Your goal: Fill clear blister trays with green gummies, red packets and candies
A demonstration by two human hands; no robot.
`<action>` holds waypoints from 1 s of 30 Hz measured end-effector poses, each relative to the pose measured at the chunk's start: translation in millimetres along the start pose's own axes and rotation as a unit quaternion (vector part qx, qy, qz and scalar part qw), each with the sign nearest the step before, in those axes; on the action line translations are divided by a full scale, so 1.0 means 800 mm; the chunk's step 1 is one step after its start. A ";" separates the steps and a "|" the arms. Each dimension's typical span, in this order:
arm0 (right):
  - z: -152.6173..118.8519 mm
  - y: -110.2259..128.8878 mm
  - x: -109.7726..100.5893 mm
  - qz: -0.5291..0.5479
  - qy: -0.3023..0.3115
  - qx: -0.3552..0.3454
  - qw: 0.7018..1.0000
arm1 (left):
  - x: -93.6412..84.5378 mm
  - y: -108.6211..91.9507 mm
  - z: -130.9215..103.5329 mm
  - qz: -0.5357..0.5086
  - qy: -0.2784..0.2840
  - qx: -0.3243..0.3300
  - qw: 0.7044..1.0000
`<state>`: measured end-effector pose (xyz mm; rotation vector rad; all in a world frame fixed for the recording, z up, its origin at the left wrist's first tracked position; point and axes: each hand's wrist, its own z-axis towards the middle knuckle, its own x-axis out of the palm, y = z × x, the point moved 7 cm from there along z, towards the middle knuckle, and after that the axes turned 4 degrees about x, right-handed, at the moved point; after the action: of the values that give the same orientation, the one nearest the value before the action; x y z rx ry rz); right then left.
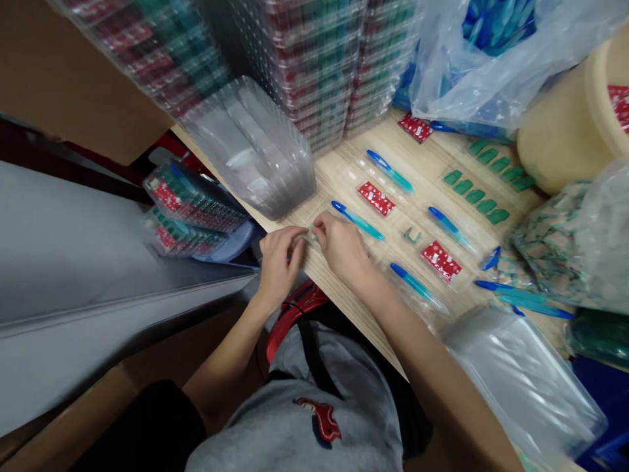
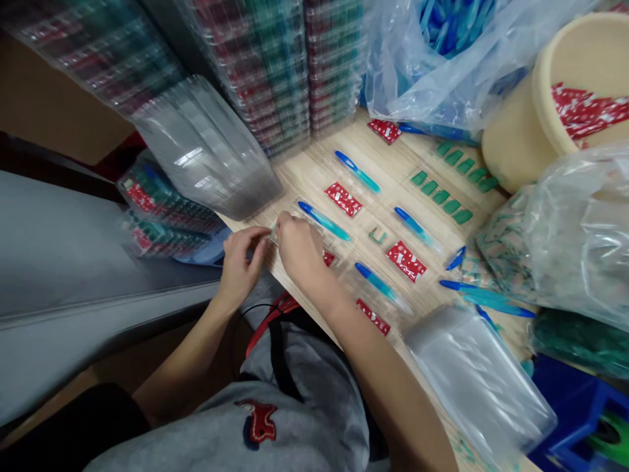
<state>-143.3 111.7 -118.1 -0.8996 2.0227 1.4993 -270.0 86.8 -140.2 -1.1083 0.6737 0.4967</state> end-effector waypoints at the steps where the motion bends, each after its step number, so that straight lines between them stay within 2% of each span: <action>1: -0.002 0.004 0.002 -0.019 -0.005 -0.001 1.000 | 0.000 0.000 0.001 0.000 0.003 0.003 1.000; 8: -0.014 0.012 0.018 -0.090 -0.038 -0.017 0.995 | 0.002 0.002 0.007 0.006 -0.006 0.009 1.000; 17: -0.018 0.015 0.028 -0.124 -0.083 -0.006 0.989 | 0.004 0.000 0.008 0.016 -0.015 0.013 1.000; 23: -0.013 0.003 0.024 -0.136 -0.107 0.001 0.985 | 0.009 0.002 0.011 0.035 -0.017 0.006 0.999; 27: -0.011 0.003 0.024 -0.151 -0.102 -0.040 0.982 | 0.009 -0.001 0.011 0.056 -0.017 0.009 0.998; 30: -0.026 0.001 0.020 -0.162 -0.095 -0.089 0.978 | 0.007 -0.010 0.011 0.104 -0.008 0.048 0.993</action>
<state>-154.3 88.5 -122.8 -1.0536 1.5396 1.5313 -258.8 92.6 -136.3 -0.9479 0.7948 0.6446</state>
